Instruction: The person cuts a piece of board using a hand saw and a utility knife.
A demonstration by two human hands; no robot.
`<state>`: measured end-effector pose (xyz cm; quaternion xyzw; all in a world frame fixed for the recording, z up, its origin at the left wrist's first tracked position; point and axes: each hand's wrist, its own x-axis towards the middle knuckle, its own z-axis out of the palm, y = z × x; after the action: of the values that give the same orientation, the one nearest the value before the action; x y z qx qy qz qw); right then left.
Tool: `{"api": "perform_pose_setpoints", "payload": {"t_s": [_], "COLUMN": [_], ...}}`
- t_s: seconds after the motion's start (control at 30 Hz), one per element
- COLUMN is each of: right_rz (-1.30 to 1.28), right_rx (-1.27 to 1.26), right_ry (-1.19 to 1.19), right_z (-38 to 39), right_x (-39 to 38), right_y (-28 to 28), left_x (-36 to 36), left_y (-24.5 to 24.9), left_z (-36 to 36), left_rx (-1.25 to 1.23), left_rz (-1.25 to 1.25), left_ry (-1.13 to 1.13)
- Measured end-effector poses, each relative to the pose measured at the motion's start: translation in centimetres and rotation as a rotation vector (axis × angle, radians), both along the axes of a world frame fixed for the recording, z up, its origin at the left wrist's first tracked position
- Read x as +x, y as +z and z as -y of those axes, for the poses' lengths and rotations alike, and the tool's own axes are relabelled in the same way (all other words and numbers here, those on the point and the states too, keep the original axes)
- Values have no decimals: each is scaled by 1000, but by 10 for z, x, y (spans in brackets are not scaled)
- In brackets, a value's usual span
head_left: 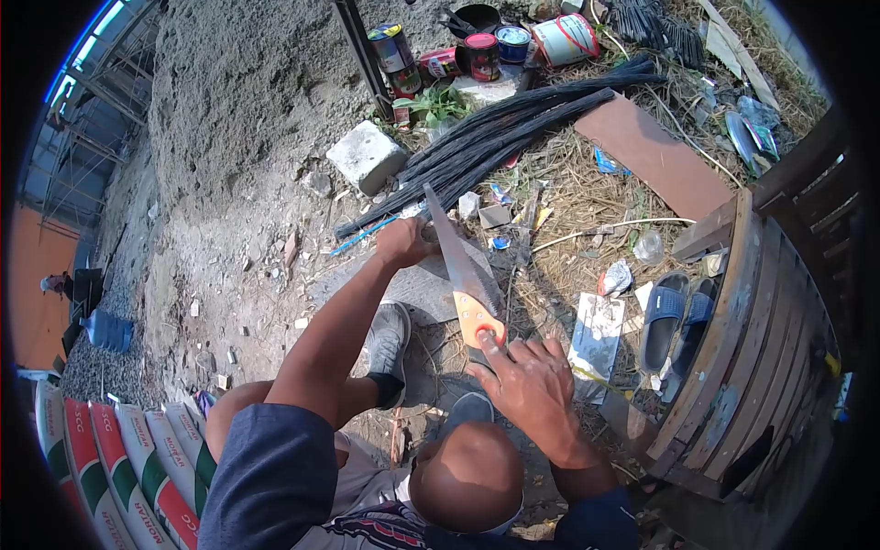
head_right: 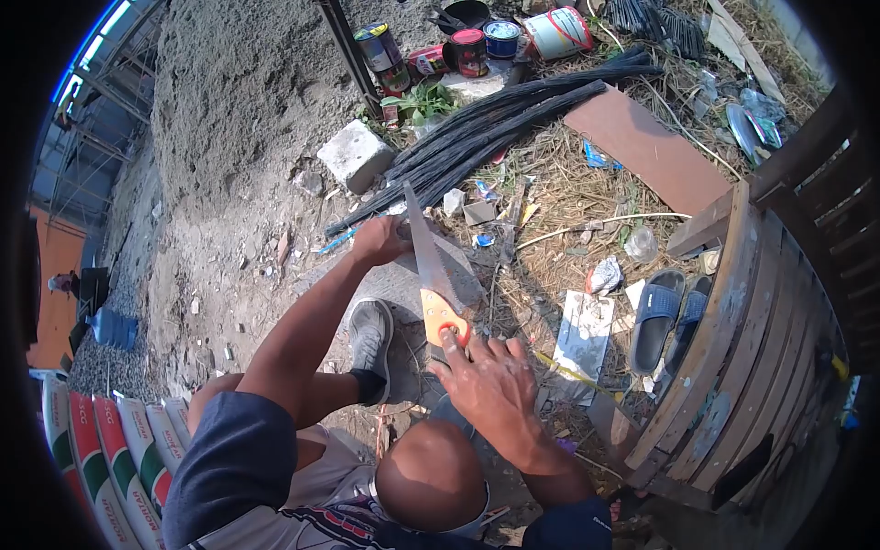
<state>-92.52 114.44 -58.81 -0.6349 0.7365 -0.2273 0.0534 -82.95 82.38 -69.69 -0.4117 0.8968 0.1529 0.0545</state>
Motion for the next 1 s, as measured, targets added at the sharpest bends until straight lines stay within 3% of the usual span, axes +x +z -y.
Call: {"api": "perform_pose_setpoints", "payload": {"t_s": [0.23,0.43,0.53,0.8,1.0], "right_rz": [-50,-51,-43,-1,-18], "right_rx": [29,25,64,200,141], "right_ry": [19,80,70,45,22], "right_z": [10,7,6,99,46], "right_x": [7,6,8,8,4], "right_y": [52,64,73,9,52], "left_x": [3,8,8,6,4], "left_y": [1,-26,-8,-9,4], "left_z": [-7,-20,-30,-36,-42], "left_rx": [15,-284,-305,-302,-246], "left_rz": [-3,-208,-222,-260,-279], "left_ry": [56,90,52,135,106]}}
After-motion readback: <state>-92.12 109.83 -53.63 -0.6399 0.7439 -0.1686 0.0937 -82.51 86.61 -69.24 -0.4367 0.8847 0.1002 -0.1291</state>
